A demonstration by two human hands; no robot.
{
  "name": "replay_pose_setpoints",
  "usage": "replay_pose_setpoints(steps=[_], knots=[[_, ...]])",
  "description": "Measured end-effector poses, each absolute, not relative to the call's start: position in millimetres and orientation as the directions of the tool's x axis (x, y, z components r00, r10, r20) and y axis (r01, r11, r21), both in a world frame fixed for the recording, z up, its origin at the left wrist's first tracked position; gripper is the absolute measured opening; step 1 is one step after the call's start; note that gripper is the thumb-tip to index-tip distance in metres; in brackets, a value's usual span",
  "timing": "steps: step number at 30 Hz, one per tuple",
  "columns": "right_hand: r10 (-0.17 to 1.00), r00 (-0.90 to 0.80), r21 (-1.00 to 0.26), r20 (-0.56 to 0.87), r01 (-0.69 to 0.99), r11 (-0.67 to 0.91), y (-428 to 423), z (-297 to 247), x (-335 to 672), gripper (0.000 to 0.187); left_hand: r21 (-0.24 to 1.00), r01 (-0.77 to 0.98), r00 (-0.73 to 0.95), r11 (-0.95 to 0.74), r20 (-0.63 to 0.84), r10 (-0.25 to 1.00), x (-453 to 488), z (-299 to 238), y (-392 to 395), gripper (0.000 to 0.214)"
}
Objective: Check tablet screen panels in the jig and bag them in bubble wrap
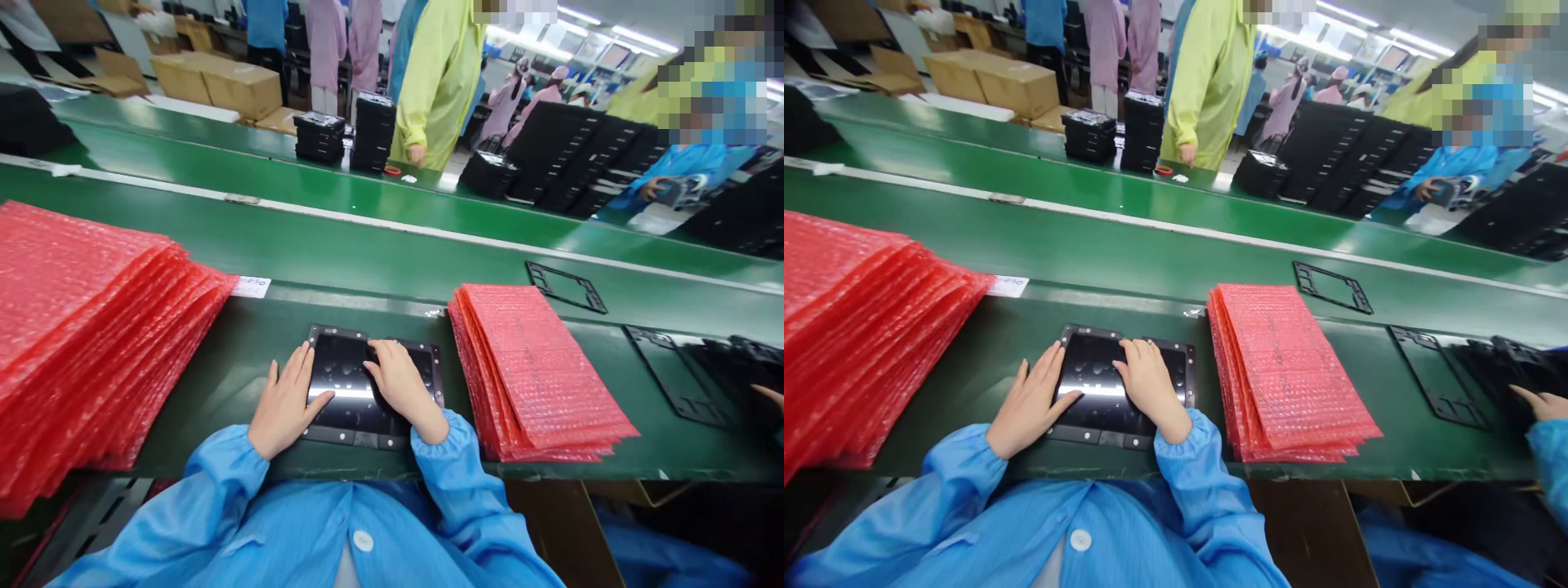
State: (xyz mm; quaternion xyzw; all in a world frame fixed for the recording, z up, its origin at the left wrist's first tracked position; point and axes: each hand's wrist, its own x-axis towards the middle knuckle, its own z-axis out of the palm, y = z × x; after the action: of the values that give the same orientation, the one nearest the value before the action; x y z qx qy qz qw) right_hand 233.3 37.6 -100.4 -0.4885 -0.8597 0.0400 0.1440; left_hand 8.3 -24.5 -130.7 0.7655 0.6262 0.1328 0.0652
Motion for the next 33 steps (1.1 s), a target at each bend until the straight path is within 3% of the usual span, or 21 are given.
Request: replay_pose_setpoints(steps=[4, 7, 11, 14, 18, 22, 28, 31, 33], knots=[[0.839, -0.490, -0.194, 0.237, 0.822, 0.535, 37.1, -106.4, 230.9, 0.042, 0.342, 0.925, 0.131, -0.163, 0.116, 0.985, 9.2, -134.7, -24.4, 0.080], [0.831, -0.496, -0.198, 0.253, 0.814, 0.546, 38.7, -106.2, 230.8, 0.031, 0.384, 0.911, 0.123, -0.151, 0.097, 0.988, 9.4, -134.8, -23.3, 0.077], [0.823, -0.468, -0.206, 0.323, 0.814, 0.543, 39.1, -99.7, 231.5, 0.024, 0.573, 0.813, 0.075, -0.100, 0.067, 0.995, 9.1, -126.5, -20.8, 0.068], [0.774, -0.404, -0.227, 0.489, 0.797, 0.559, 35.1, -92.6, 234.9, 0.022, 0.800, 0.596, 0.013, -0.067, 0.074, 0.997, 12.7, -110.6, -21.3, 0.057], [0.694, -0.294, -0.258, 0.657, 0.777, 0.574, 27.1, -83.0, 244.6, 0.023, 0.995, 0.097, -0.112, 0.034, -0.023, 0.993, 27.0, -84.2, -26.8, 0.055], [0.673, -0.220, -0.295, 0.706, 0.772, 0.562, 15.6, -75.2, 259.1, 0.021, 0.939, -0.324, -0.141, 0.119, -0.172, 0.975, 36.8, -66.6, -27.3, 0.057], [0.693, 0.112, -0.514, 0.712, 0.755, 0.407, -11.4, -77.7, 286.0, 0.025, 0.829, -0.527, -0.088, 0.189, -0.274, 0.958, 16.1, -60.6, -15.1, 0.061], [0.834, 0.220, -0.734, 0.506, 0.618, 0.282, -25.7, -83.0, 296.6, 0.036, 0.789, -0.585, -0.087, 0.189, -0.293, 0.952, 4.8, -61.7, -10.3, 0.055], [0.937, 0.138, -0.844, 0.322, 0.491, 0.218, -34.5, -86.0, 300.9, 0.039, 0.778, -0.598, -0.089, 0.194, -0.305, 0.948, 0.3, -64.2, -8.3, 0.052]])
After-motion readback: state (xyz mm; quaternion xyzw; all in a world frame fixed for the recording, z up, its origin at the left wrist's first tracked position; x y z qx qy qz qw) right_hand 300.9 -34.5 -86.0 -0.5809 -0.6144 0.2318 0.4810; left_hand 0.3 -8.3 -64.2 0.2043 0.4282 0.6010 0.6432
